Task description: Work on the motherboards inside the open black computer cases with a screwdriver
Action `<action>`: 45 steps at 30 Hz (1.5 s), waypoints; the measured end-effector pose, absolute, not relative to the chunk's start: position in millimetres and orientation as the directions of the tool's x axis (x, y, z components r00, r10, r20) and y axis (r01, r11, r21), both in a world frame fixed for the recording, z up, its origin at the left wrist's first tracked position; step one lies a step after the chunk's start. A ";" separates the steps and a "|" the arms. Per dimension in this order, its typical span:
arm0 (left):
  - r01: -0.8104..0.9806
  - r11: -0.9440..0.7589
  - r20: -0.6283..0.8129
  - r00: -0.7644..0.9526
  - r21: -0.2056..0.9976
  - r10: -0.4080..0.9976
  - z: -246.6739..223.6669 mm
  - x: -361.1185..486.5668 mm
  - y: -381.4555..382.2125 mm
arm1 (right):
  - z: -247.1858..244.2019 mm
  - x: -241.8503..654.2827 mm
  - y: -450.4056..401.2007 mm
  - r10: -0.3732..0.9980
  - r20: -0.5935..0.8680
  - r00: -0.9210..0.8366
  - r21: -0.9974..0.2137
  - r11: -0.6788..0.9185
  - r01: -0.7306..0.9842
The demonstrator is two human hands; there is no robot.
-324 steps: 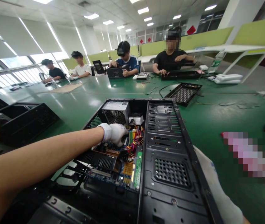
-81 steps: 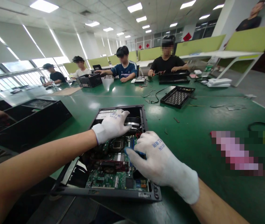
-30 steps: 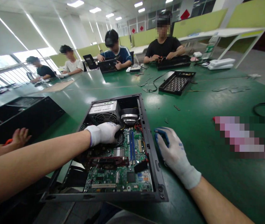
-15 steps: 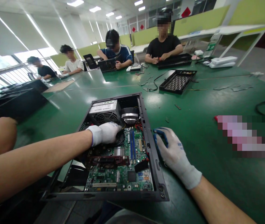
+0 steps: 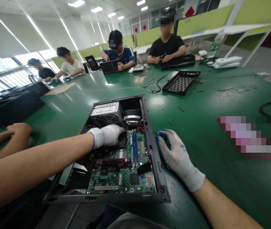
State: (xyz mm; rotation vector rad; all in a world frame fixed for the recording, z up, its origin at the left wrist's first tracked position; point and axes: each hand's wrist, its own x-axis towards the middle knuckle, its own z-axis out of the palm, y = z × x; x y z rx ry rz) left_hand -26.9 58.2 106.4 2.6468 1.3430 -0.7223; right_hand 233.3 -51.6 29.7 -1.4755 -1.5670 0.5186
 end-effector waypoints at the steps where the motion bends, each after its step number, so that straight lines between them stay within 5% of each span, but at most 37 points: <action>1: 0.783 -0.607 -0.447 0.498 -0.137 0.743 106.7 -26.7 57.9 | 29.9 233.4 -51.6 0.941 0.320 0.107 -0.796 0.206 0.568; 45: 0.752 -0.635 -0.541 0.465 -0.177 0.701 114.0 -22.6 62.3 | 37.5 230.3 -54.6 0.976 0.187 0.109 -0.852 0.106 0.513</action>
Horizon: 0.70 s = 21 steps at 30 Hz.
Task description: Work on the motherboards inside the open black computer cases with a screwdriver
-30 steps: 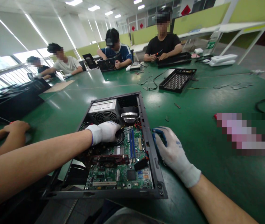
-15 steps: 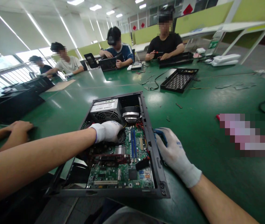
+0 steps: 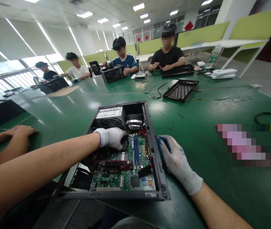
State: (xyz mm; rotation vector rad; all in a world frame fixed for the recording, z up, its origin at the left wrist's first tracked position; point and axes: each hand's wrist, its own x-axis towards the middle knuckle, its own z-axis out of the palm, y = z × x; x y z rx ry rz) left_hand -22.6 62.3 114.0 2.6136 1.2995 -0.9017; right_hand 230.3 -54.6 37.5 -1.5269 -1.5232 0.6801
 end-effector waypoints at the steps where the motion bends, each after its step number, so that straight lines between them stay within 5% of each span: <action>1: 0.757 -0.628 -0.548 0.454 -0.178 0.703 114.4 -22.7 61.3 | 37.7 230.6 -55.0 0.976 0.186 0.114 -0.854 0.103 0.509; 21: 0.733 -0.650 -0.535 0.474 -0.200 0.699 112.6 -23.5 59.2 | 45.1 223.3 -60.4 0.990 0.140 0.026 -0.868 0.110 0.485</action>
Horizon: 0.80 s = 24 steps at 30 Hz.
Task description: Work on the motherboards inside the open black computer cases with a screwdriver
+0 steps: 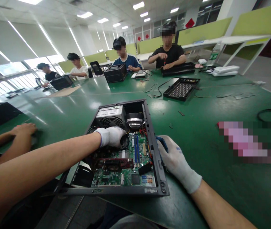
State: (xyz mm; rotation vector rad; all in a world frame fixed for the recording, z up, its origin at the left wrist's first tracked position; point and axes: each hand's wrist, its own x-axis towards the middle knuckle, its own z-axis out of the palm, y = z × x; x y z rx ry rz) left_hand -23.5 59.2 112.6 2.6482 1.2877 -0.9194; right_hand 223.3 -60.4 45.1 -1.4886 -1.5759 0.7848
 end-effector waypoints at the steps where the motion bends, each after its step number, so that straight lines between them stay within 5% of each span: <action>1: 0.735 -0.648 -0.533 0.475 -0.197 0.700 113.0 -23.3 59.3 | 45.7 223.0 -60.6 0.990 0.139 0.022 -0.869 0.111 0.482; 24: 0.739 -0.648 -0.533 0.479 -0.185 0.698 111.2 -24.1 62.4 | 35.4 224.6 -59.0 0.989 0.142 0.032 -0.870 0.109 0.481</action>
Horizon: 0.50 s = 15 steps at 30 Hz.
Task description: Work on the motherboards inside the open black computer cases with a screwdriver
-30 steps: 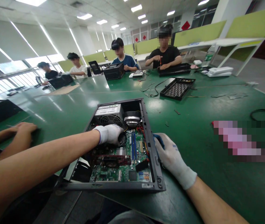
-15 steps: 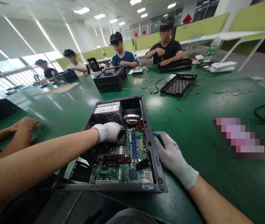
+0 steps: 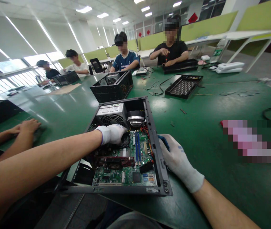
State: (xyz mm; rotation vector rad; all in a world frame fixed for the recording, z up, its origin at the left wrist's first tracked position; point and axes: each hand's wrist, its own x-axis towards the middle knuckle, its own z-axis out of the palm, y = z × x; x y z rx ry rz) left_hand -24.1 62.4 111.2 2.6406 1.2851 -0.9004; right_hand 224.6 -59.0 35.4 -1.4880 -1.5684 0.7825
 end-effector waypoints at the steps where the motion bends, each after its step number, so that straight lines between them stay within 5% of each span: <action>1: 0.740 -0.646 -0.533 0.477 -0.186 0.699 111.2 -24.1 62.2 | 35.4 224.5 -59.1 0.989 0.147 0.028 -0.872 0.117 0.476; 15: 0.734 -0.659 -0.546 0.489 -0.163 0.680 114.1 -21.2 61.7 | 34.4 224.8 -58.8 0.982 0.187 0.030 -0.861 0.149 0.486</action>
